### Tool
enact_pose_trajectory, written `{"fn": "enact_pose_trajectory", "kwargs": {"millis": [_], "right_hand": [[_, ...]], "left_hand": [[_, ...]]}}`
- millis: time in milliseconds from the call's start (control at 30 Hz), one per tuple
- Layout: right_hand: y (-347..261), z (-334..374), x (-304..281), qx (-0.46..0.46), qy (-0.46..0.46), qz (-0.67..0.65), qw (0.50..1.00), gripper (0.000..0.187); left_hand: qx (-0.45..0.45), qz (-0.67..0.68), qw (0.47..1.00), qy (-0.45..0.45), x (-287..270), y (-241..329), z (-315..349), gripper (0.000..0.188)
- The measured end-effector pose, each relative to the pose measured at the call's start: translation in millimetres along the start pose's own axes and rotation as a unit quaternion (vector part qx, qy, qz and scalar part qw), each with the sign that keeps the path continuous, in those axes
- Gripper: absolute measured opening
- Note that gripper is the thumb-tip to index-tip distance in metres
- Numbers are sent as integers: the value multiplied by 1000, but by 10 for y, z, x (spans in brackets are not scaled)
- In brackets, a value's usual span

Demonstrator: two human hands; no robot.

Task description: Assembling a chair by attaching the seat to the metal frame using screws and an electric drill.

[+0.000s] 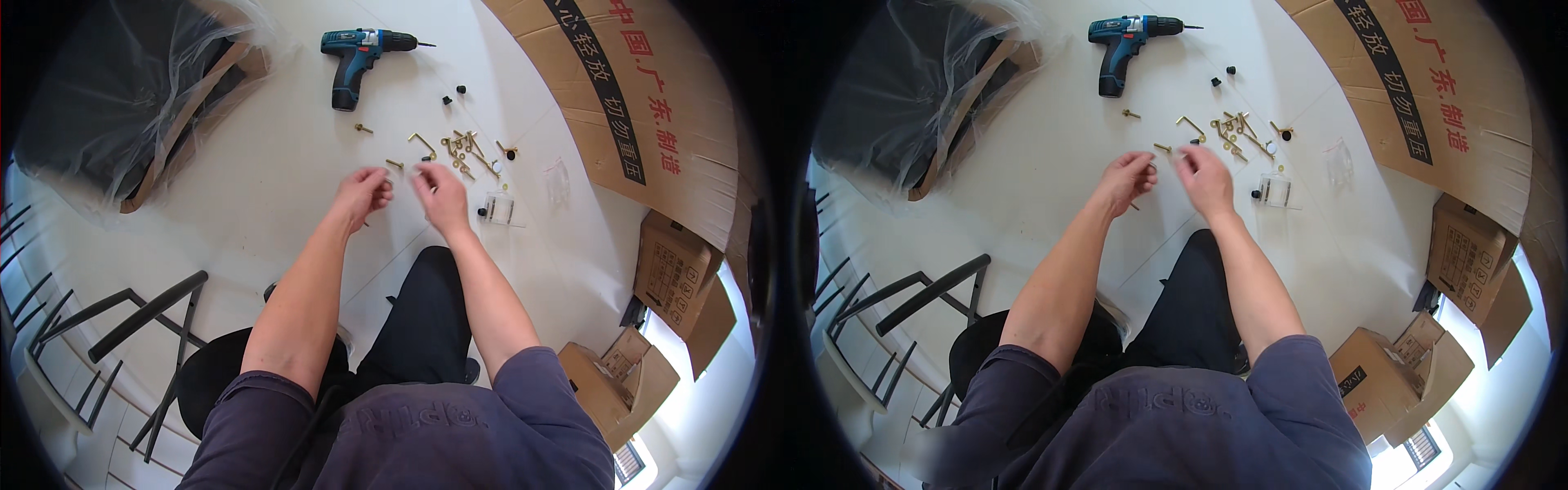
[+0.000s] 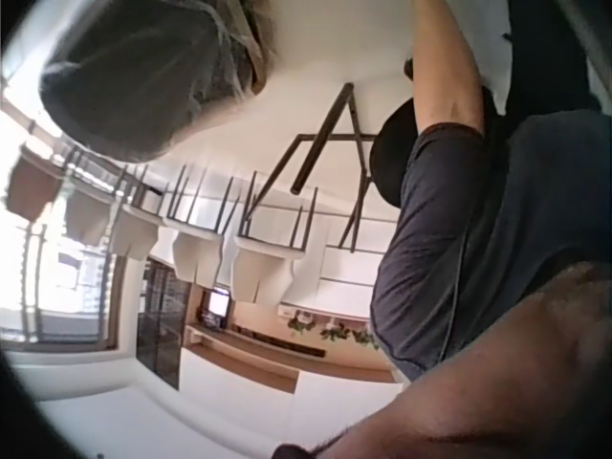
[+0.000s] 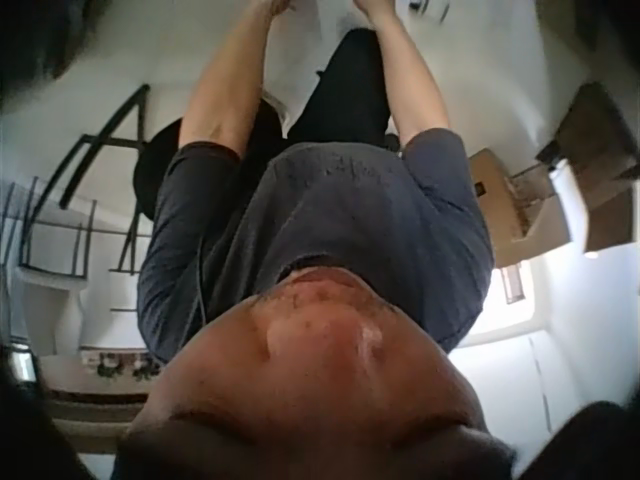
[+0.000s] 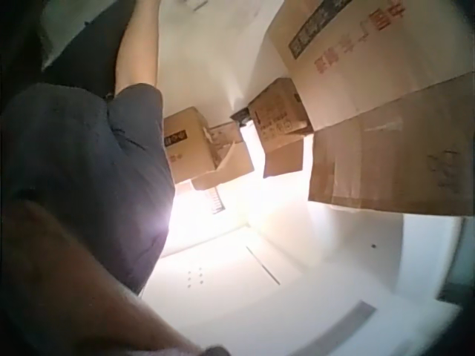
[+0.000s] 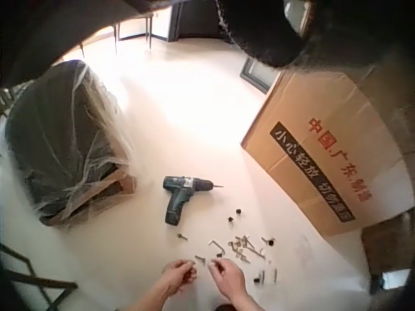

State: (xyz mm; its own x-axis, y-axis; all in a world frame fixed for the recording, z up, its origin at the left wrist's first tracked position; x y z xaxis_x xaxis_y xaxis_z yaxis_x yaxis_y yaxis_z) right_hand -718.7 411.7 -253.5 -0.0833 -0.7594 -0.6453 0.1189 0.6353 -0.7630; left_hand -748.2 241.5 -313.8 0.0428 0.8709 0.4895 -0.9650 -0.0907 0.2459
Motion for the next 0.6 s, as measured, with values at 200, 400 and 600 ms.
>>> {"fn": "enact_pose_trajectory", "kwargs": {"millis": [200, 400, 600], "right_hand": [[565, -292, -32, 113, 4, 164, 980, 20], [635, -397, 61, 140, -84, 220, 962, 19], [705, -325, 26, 132, -85, 212, 964, 22]], "left_hand": [[131, 93, 963, 215, -225, 247, 145, 38], [143, 115, 954, 236, -212, 264, 193, 49], [146, 100, 956, 235, -209, 273, 157, 48]]}}
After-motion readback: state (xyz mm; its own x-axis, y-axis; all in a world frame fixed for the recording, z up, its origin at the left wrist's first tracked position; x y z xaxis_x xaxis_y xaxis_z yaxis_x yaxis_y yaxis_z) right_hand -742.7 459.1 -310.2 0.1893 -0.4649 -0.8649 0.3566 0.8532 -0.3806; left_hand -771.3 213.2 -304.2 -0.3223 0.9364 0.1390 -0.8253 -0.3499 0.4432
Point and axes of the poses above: each hand's wrist, its own z-axis away from the middle knuckle, its own x-axis out of the palm, y = z × x, the point moved 5 cm from there along -z, towards the middle knuckle, and after that the axes turned 11 degrees about -x, right-handed, at the moved point
